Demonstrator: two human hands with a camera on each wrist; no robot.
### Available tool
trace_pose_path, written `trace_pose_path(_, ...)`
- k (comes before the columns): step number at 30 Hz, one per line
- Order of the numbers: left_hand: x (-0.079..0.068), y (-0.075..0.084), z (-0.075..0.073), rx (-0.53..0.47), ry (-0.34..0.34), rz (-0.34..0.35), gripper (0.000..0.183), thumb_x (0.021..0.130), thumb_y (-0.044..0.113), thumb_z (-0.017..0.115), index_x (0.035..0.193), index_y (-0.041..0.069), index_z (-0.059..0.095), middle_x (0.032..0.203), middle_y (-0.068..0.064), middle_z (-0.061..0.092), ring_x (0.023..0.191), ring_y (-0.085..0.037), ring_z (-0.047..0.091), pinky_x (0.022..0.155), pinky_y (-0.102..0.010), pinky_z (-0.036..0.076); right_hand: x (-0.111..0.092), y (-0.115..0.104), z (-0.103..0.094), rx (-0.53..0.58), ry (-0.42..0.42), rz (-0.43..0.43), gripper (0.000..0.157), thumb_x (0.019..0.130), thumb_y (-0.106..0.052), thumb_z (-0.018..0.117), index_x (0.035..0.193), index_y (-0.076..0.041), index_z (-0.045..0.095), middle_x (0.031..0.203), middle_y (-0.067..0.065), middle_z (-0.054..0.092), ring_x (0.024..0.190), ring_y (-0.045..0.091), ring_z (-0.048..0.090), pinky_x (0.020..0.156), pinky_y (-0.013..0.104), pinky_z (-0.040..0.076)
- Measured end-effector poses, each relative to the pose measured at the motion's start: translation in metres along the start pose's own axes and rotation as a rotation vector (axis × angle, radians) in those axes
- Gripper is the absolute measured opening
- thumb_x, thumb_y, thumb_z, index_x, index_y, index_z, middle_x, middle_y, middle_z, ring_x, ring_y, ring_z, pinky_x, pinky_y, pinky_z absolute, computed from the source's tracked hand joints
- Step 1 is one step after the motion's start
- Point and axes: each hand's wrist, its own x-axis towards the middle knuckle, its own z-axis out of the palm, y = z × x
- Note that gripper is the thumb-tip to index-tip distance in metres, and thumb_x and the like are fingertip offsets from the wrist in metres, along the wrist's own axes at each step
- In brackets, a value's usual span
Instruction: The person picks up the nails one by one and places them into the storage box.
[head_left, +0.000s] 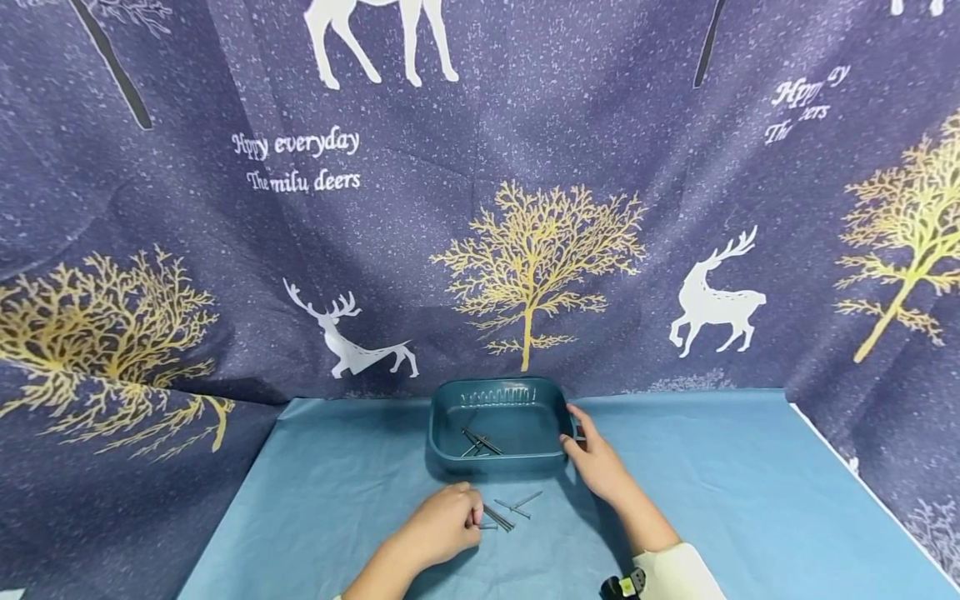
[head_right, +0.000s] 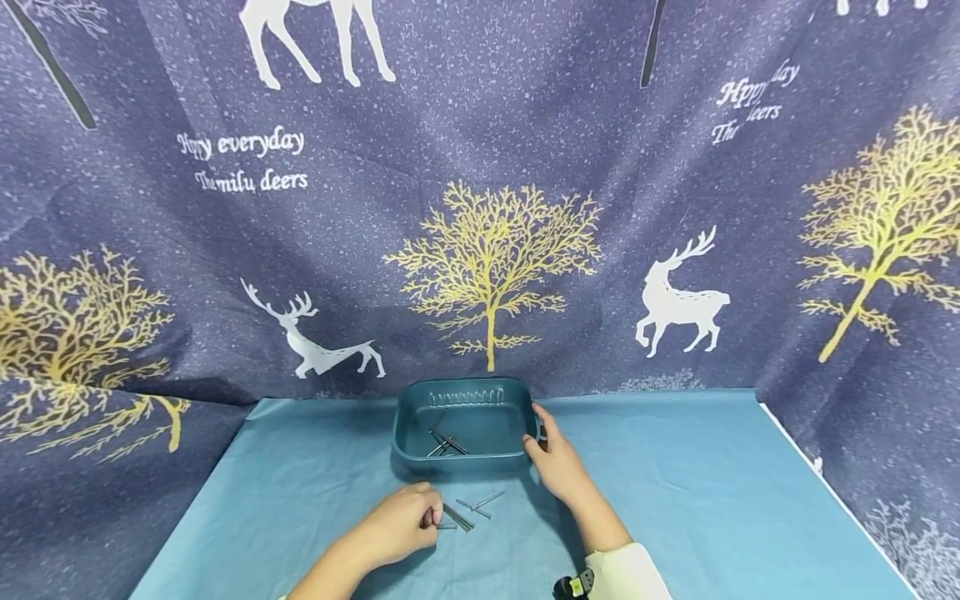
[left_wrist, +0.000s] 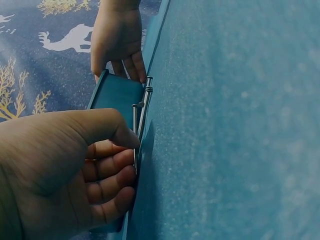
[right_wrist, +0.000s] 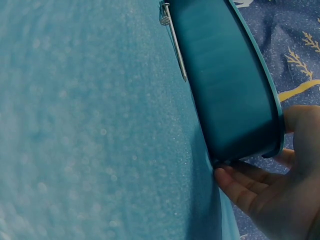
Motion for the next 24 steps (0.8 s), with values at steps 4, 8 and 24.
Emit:
trace_pose_path(4, 0.0, 0.0, 0.0, 0.0, 0.002, 0.0, 0.023, 0.077, 0.009, 0.072, 0.074, 0.022, 0.054, 0.073, 0.014, 0.042, 0.069, -0.001, 0.038, 0.066, -0.017, 0.038, 0.0, -0.001, 0.0, 0.0, -0.006, 0.002, 0.061, 0.106, -0.03, 0.051, 0.16, -0.018, 0.025, 0.145, 0.034, 0.049, 0.126, 0.042, 0.06, 0.105, 0.062, 0.044)
trace_pose_path(8, 0.0, 0.002, -0.002, 0.003, 0.017, 0.001, 0.022, 0.077, 0.009, 0.072, 0.074, 0.021, 0.055, 0.074, 0.013, 0.043, 0.069, 0.0, 0.039, 0.065, -0.016, 0.038, 0.0, -0.001, 0.0, 0.001, -0.006, 0.002, 0.061, 0.106, -0.029, 0.05, 0.161, -0.017, 0.025, 0.145, 0.035, 0.049, 0.126, 0.042, 0.06, 0.105, 0.063, 0.044)
trace_pose_path(24, -0.001, 0.006, -0.012, -0.062, 0.008, -0.027, 0.019, 0.08, 0.007, 0.07, 0.079, 0.02, 0.056, 0.076, 0.012, 0.046, 0.069, 0.0, 0.041, 0.065, -0.017, 0.04, 0.0, -0.001, 0.0, 0.007, -0.003, 0.004, 0.061, 0.106, -0.03, 0.05, 0.16, -0.018, 0.025, 0.146, 0.036, 0.048, 0.127, 0.042, 0.059, 0.106, 0.063, 0.043)
